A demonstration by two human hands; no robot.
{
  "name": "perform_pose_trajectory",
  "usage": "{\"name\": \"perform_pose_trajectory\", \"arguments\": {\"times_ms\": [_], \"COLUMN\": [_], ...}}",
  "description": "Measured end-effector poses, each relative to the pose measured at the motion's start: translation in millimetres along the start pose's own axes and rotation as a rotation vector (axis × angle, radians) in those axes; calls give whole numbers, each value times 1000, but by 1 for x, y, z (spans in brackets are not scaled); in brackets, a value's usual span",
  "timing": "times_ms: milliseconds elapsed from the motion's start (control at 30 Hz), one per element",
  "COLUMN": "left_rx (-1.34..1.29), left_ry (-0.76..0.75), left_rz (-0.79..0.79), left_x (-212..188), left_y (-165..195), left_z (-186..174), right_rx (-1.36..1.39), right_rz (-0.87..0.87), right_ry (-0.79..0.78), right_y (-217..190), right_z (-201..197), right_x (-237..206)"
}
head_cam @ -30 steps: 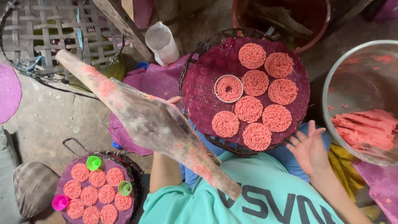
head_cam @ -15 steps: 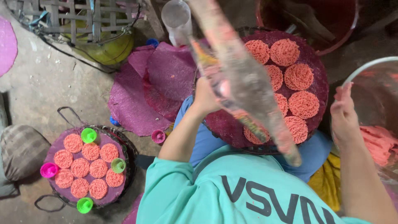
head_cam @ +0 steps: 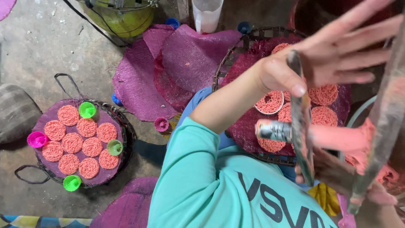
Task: The person sits on the floor and presses pink dough through a wooden hand press to extrude noodle-like strands. They cut the extruded strands with a ring, place the formed discs on round trays, and refill the press with dough from a metal basin.
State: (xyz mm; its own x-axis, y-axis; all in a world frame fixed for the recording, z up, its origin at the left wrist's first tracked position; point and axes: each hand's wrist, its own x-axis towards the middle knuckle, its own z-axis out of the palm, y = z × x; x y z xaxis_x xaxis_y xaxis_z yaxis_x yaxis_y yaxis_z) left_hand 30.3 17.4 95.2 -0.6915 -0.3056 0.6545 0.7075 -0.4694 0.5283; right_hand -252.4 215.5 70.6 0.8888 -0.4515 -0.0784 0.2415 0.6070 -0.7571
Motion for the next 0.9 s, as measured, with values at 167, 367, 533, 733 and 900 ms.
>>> {"name": "perform_pose_trajectory", "arguments": {"times_ms": [167, 367, 533, 733, 900], "left_rx": [184, 1, -170, -304, -299], "left_ry": [-187, 27, 149, 252, 225], "left_rz": [34, 130, 262, 427, 468], "left_x": [26, 17, -1, -35, -39], "left_y": [-50, -55, -60, -64, -62], "left_z": [6, -55, -120, -153, -153], "right_rx": [288, 505, 426, -50, -177], "right_rz": [90, 49, -22, 107, 160], "right_ry": [142, 445, 444, 803, 894], "right_y": [31, 31, 8, -5, -5], "right_z": [-33, -44, -65, -62, -50], "right_x": [-74, -105, -58, -15, -10]}}
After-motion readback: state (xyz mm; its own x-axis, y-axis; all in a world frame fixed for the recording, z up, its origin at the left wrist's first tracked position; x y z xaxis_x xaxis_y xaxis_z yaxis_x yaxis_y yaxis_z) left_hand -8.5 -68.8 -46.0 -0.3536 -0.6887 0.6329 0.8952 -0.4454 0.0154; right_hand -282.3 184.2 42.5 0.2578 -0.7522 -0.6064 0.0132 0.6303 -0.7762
